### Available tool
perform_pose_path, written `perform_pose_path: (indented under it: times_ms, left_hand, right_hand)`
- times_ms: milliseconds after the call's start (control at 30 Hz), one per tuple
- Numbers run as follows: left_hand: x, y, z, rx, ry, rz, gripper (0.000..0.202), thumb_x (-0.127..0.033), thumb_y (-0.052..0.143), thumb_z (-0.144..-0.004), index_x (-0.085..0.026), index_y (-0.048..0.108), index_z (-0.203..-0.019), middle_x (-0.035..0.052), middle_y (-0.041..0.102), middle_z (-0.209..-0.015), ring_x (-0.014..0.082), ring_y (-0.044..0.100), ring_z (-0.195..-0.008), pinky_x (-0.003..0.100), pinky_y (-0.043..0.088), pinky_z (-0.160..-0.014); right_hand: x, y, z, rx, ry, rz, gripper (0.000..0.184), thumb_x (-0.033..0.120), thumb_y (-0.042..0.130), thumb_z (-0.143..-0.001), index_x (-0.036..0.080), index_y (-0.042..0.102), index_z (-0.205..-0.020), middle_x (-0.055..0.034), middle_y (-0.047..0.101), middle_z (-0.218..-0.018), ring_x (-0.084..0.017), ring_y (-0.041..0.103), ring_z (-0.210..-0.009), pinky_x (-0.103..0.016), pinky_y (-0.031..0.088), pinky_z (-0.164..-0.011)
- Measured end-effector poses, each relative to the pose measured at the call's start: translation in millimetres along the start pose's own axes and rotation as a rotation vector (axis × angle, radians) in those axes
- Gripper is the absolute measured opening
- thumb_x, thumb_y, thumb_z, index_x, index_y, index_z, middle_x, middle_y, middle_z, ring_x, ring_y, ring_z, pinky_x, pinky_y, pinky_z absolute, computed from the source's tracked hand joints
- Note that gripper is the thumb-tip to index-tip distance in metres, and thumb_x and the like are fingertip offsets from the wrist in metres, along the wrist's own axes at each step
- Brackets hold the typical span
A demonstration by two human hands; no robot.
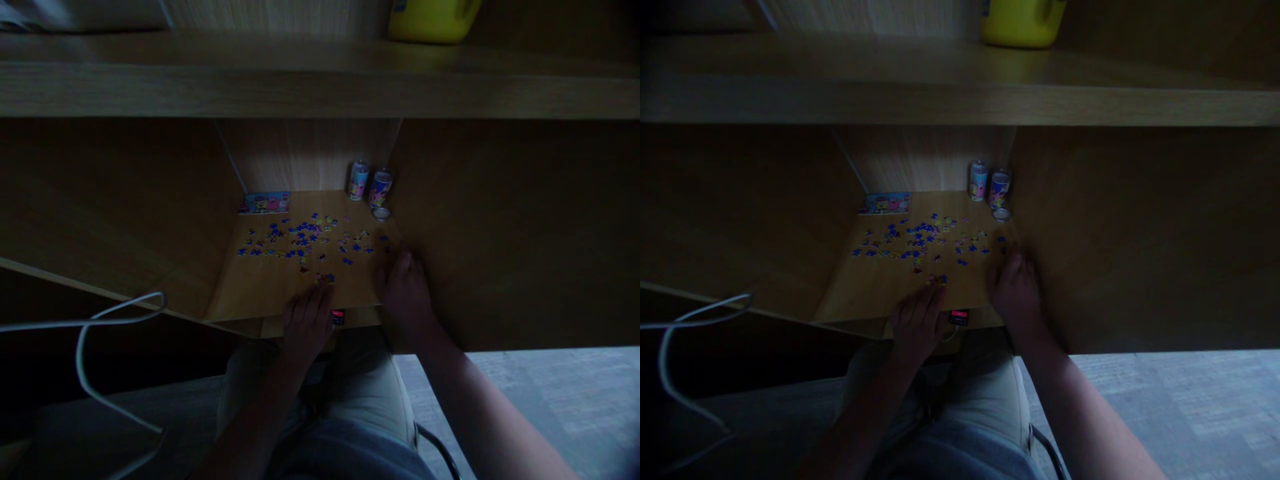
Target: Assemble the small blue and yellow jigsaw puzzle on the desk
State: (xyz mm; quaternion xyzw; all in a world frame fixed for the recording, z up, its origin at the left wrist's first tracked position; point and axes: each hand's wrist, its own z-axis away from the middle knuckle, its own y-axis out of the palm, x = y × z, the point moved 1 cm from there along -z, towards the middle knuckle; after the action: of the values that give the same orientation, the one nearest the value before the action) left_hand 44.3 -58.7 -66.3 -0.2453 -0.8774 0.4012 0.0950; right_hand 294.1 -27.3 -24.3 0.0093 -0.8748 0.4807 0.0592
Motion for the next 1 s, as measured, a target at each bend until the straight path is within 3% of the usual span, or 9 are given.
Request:
perform_pose_path:
  times_ms: [133, 467, 600, 733, 900, 1000]
  left_hand:
    - [0, -2.9, -2, -0.022, 0.003, -0.013, 0.055, -0.025, 0.065, -0.105, -0.021, 0.061, -0.160, 0.0111, 0.076, -0.145, 0.0281, 0.070, -0.124, 0.047, 0.039, -0.116]
    - [1, 0.0, -1, -0.021, 0.000, -0.002, 0.062, -0.024, 0.062, -0.105, -0.025, 0.054, -0.167, 0.0117, 0.076, -0.145, 0.0281, 0.071, -0.125, 0.046, 0.037, -0.120]
    - [1, 0.2, -1, -0.027, 0.010, -0.013, 0.062, -0.025, 0.063, -0.105, -0.023, 0.054, -0.167, 0.0110, 0.075, -0.147, 0.0282, 0.071, -0.125, 0.047, 0.037, -0.120]
    - [1, 0.3, -1, -0.013, 0.003, -0.013, 0.063, -0.024, 0.062, -0.106, -0.023, 0.052, -0.168, 0.0108, 0.075, -0.148, 0.0278, 0.070, -0.126, 0.047, 0.037, -0.120]
    - [1, 1.2, 0, -0.008, -0.002, 0.010, 0.064, -0.024, 0.063, -0.105, -0.025, 0.053, -0.168, 0.0111, 0.074, -0.148, 0.0289, 0.070, -0.126, 0.047, 0.038, -0.118]
    - [1, 1.4, 1, -0.015, 0.002, 0.019, 0.064, -0.022, 0.063, -0.104, -0.025, 0.054, -0.167, 0.0111, 0.075, -0.148, 0.0294, 0.070, -0.126, 0.048, 0.039, -0.117]
  right_hand:
    - [1, -1, 0, 0.002, -0.002, 0.009, 0.064, 0.034, 0.045, -0.109, -0.007, 0.038, -0.157, -0.0387, 0.064, -0.143, -0.043, 0.066, -0.124, -0.059, 0.056, -0.104]
    - [2, -8, -10, 0.124, -0.006, -0.056, 0.046, 0.033, 0.044, -0.110, 0.010, 0.071, -0.139, -0.0243, 0.073, -0.130, -0.039, 0.062, -0.124, -0.056, 0.048, -0.109]
    - [1, -9, -10, 0.092, 0.030, -0.054, 0.052, 0.036, 0.046, -0.109, 0.009, 0.067, -0.147, -0.0255, 0.073, -0.128, -0.040, 0.062, -0.118, -0.057, 0.049, -0.106]
    - [0, -8, -10, 0.137, -0.022, -0.085, 0.050, 0.036, 0.044, -0.111, 0.019, 0.069, -0.150, -0.0203, 0.073, -0.134, -0.038, 0.060, -0.124, -0.056, 0.046, -0.111]
    - [0, -6, -10, 0.136, 0.013, -0.019, 0.055, 0.035, 0.047, -0.110, 0.006, 0.061, -0.154, -0.0265, 0.070, -0.139, -0.040, 0.060, -0.127, -0.057, 0.047, -0.110]
    - [2, -9, -10, 0.140, -0.015, -0.004, 0.057, 0.035, 0.047, -0.110, 0.014, 0.056, -0.163, -0.0232, 0.070, -0.141, -0.039, 0.061, -0.126, -0.056, 0.049, -0.109]
